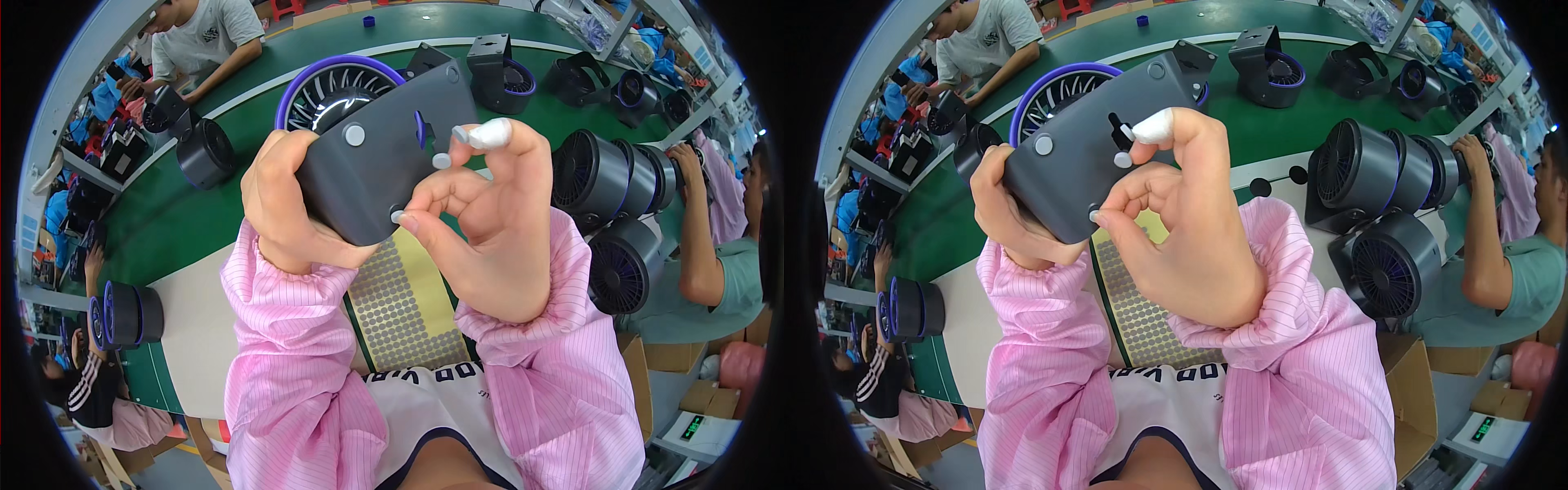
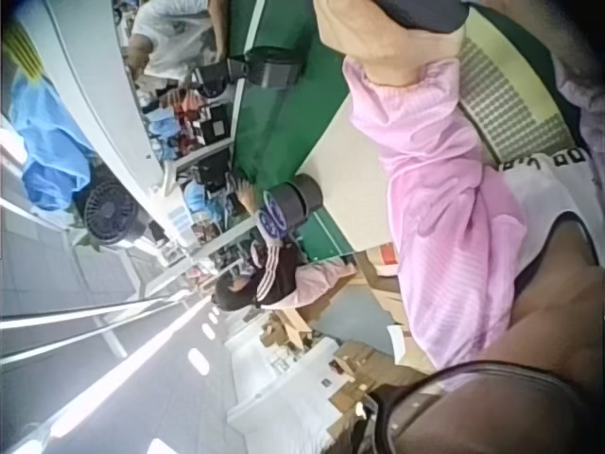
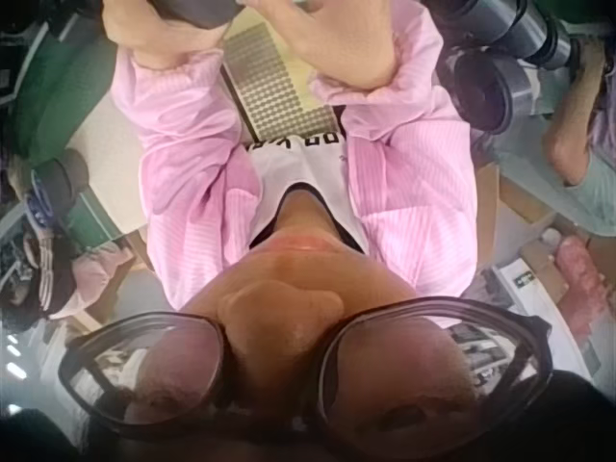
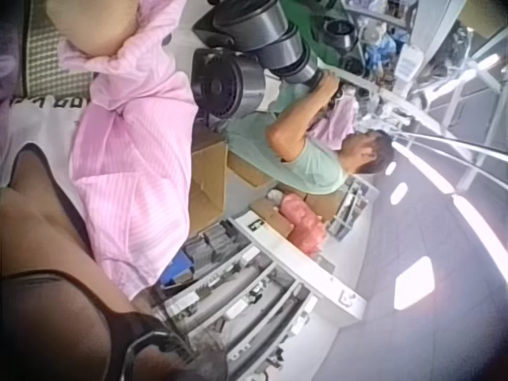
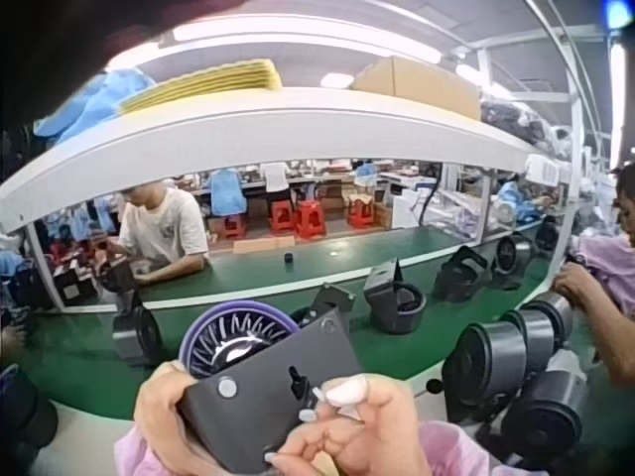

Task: Assembling electronic device components by applying white pads or stickers to a plastic base at an assembly line station.

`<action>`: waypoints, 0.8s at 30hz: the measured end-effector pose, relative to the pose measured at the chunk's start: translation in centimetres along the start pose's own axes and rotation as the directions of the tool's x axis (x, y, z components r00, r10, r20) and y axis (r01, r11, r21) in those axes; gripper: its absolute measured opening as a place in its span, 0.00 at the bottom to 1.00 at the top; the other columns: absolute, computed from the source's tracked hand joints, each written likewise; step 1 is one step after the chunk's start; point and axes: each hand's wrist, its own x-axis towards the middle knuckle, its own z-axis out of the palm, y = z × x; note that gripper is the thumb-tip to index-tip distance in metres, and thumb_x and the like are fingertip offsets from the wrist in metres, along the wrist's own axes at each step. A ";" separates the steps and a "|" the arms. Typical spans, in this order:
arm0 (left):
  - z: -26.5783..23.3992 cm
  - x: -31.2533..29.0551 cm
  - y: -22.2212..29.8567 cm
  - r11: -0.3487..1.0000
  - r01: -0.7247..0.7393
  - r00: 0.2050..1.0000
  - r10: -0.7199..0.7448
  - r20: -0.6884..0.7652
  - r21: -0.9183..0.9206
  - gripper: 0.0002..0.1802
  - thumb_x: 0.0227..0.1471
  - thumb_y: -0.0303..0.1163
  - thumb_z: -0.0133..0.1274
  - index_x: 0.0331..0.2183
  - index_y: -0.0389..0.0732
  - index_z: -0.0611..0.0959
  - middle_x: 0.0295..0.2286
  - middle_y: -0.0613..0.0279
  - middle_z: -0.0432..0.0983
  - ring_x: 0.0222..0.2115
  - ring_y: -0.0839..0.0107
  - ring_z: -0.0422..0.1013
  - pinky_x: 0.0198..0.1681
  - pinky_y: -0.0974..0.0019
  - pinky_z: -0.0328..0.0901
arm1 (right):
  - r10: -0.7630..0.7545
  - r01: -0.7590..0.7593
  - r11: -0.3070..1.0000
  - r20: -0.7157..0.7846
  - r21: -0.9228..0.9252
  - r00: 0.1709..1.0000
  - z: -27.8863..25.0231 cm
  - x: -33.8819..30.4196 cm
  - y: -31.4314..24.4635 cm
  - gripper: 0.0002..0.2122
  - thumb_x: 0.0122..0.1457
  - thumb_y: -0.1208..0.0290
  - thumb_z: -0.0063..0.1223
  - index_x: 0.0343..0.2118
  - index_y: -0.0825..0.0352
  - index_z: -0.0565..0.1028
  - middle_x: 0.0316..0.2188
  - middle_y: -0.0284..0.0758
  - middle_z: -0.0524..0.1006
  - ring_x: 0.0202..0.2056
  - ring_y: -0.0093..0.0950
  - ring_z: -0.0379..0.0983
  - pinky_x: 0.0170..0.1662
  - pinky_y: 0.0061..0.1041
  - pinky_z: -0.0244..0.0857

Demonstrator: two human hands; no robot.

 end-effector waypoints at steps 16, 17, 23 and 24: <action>-1.0 0.2 1.7 1.000 0.020 0.985 -0.017 0.170 -0.017 0.33 0.22 0.24 0.56 0.37 0.35 0.61 0.21 0.61 0.61 0.20 0.74 0.57 0.24 0.72 0.54 | 0.004 -0.007 1.000 -0.149 -0.013 0.989 -4.9 4.7 -0.5 0.21 0.49 0.84 0.50 0.43 0.73 0.52 0.24 0.37 0.71 0.25 0.18 0.68 0.28 0.14 0.63; -0.9 0.2 1.8 1.000 0.026 0.986 -0.024 0.165 -0.010 0.33 0.22 0.24 0.56 0.37 0.35 0.61 0.21 0.61 0.61 0.20 0.73 0.57 0.24 0.72 0.54 | 0.003 -0.005 1.000 -0.155 -0.017 0.988 -5.0 4.7 -0.6 0.21 0.49 0.84 0.50 0.43 0.73 0.52 0.24 0.37 0.71 0.25 0.18 0.68 0.28 0.14 0.63; -0.1 -0.3 1.8 1.000 0.018 0.995 -0.017 0.101 -0.010 0.33 0.23 0.24 0.56 0.37 0.35 0.61 0.21 0.60 0.62 0.21 0.72 0.60 0.25 0.72 0.56 | -0.008 -0.022 0.990 -0.213 -0.138 0.977 -5.1 5.0 0.7 0.22 0.47 0.83 0.53 0.43 0.72 0.54 0.25 0.34 0.70 0.27 0.18 0.68 0.29 0.14 0.64; 0.1 -0.2 1.8 1.000 0.015 0.995 -0.014 0.099 -0.017 0.33 0.23 0.24 0.56 0.37 0.35 0.61 0.21 0.60 0.62 0.21 0.72 0.60 0.25 0.72 0.56 | -0.125 0.055 0.965 -0.267 -0.255 0.956 -5.4 5.2 1.2 0.19 0.47 0.83 0.53 0.41 0.72 0.58 0.27 0.33 0.69 0.28 0.18 0.67 0.31 0.14 0.64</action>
